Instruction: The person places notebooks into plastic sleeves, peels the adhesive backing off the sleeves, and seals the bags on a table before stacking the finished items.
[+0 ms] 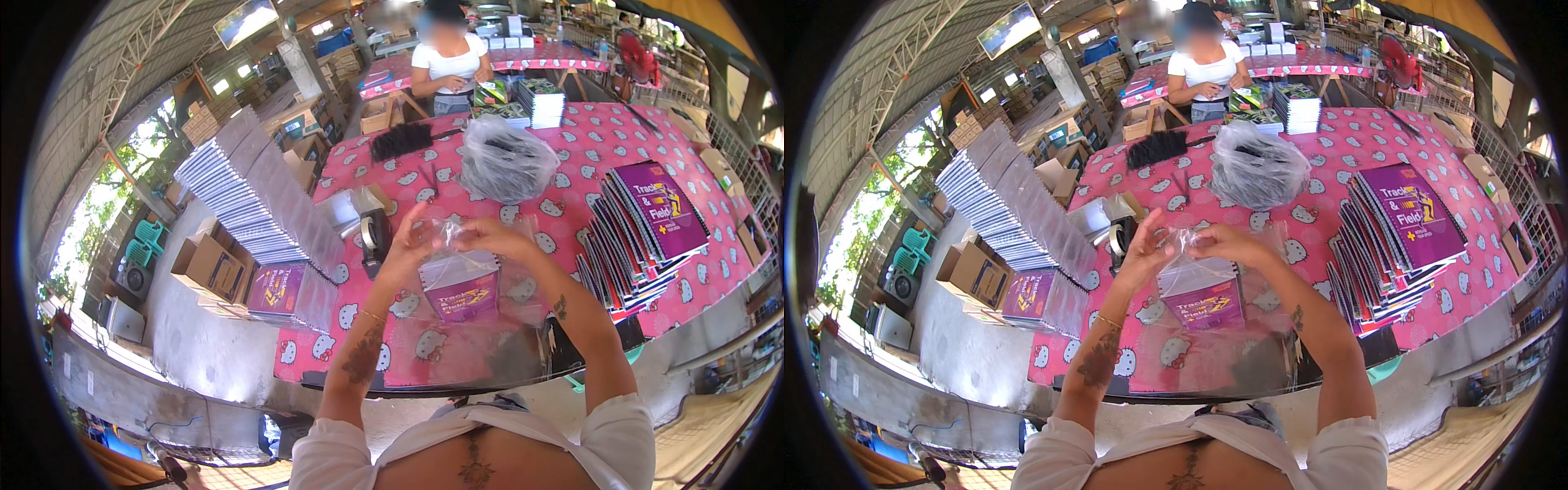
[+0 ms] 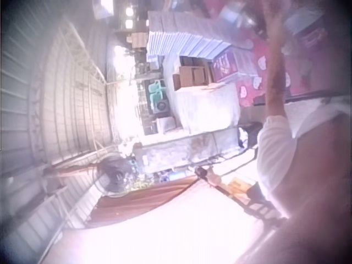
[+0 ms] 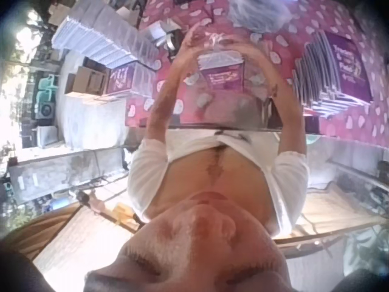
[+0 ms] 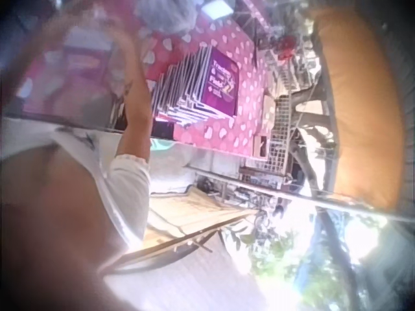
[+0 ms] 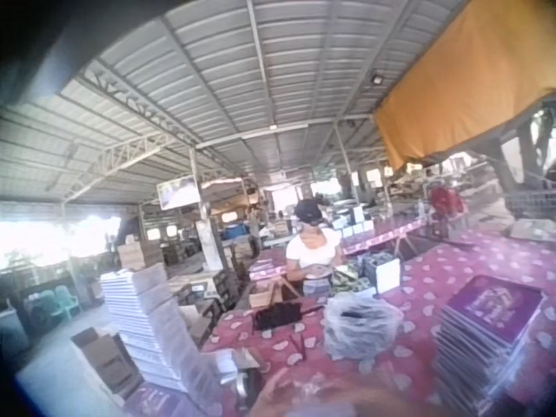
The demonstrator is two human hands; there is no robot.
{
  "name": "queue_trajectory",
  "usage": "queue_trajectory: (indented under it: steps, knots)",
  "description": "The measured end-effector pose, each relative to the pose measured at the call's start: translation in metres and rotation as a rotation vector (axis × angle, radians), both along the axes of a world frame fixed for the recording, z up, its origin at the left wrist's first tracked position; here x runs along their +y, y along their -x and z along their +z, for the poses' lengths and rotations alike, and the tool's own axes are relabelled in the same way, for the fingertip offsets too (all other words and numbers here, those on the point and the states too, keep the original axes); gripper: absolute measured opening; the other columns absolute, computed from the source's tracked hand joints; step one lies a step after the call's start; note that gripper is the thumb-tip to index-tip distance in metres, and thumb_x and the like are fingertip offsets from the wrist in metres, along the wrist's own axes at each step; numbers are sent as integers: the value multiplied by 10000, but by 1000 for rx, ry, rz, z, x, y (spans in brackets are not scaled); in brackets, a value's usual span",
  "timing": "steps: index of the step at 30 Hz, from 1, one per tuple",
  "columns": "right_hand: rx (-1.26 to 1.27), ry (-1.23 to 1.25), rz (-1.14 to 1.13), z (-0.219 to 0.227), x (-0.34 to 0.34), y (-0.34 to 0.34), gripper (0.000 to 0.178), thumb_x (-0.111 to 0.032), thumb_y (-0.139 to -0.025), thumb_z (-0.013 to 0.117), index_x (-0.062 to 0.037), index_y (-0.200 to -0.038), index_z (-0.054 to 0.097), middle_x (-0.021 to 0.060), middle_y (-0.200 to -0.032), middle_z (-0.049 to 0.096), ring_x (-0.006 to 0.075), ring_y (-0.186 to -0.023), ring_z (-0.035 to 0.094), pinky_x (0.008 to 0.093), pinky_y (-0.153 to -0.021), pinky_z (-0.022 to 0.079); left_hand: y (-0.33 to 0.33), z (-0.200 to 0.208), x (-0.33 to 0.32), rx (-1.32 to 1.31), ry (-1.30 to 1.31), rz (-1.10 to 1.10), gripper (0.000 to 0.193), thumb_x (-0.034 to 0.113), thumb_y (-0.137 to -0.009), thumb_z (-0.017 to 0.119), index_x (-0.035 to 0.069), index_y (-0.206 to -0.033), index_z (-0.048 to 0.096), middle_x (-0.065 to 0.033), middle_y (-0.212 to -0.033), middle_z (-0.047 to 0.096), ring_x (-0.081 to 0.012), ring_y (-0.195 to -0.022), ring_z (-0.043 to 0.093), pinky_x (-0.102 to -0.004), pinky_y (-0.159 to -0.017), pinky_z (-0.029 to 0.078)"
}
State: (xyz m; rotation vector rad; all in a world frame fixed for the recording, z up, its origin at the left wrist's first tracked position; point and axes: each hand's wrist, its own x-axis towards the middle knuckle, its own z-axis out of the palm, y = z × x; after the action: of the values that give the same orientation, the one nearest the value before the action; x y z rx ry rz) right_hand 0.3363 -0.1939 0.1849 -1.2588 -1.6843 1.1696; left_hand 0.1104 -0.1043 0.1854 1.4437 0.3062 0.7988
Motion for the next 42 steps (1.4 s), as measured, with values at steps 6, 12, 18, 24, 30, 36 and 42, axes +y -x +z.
queue_trajectory:
  steps: [6,12,18,24,30,36,42]
  knots:
    - [198,-114,-13,18,-30,20,432,-303,-861,748,-60,-1208,656,80,-1300,609,190,-1199,555,362,-1015,429,45,-35,23,622,-294,-179,592,220,-875,724,47,-1386,480,-30,-1183,601,-126,-1056,570,-317,-929,462]
    - [-478,-396,-102,4,-66,24,473,-215,-764,792,-43,-1176,636,130,-1302,580,298,-1236,523,415,-1035,422,43,-3,-42,341,-1041,39,378,161,-830,754,-1,-1154,647,-121,-1001,659,-178,-851,600,-301,-692,484]
    - [-495,-275,-80,3,-43,24,325,-145,-755,769,-47,-1045,660,131,-1149,640,329,-1094,592,431,-925,472,37,3,-41,592,-1016,85,438,101,-801,710,34,-1221,606,-170,-1050,654,-351,-902,635,-415,-753,510]
    - [-784,-299,-133,17,-19,27,399,-168,-723,803,-49,-1073,653,121,-1022,688,267,-912,658,400,-750,510,9,13,-47,853,-1058,306,439,233,-790,776,34,-1150,623,-165,-991,653,-270,-901,606,-340,-733,487]
    - [-149,14,-24,-12,1,-1,486,-277,-770,830,-29,-1141,638,75,-1019,675,171,-932,621,324,-828,485,12,-30,44,642,-68,-376,403,287,-851,752,-9,-1095,631,-55,-1029,654,-110,-955,573,-295,-825,447]
    - [-101,-13,-141,-30,-13,-4,423,-208,-793,810,2,-1115,633,88,-963,686,158,-879,644,299,-771,504,-22,-37,49,514,129,-260,278,228,-893,699,-15,-1027,681,-34,-913,679,-102,-802,609,-262,-711,475]
    - [-43,-6,-203,-35,-16,-3,373,-200,-824,779,-18,-1117,637,69,-989,676,150,-910,631,299,-807,501,86,-105,120,838,-655,912,364,328,-843,715,32,-1053,697,-132,-859,725,-202,-696,663,-393,-681,537]
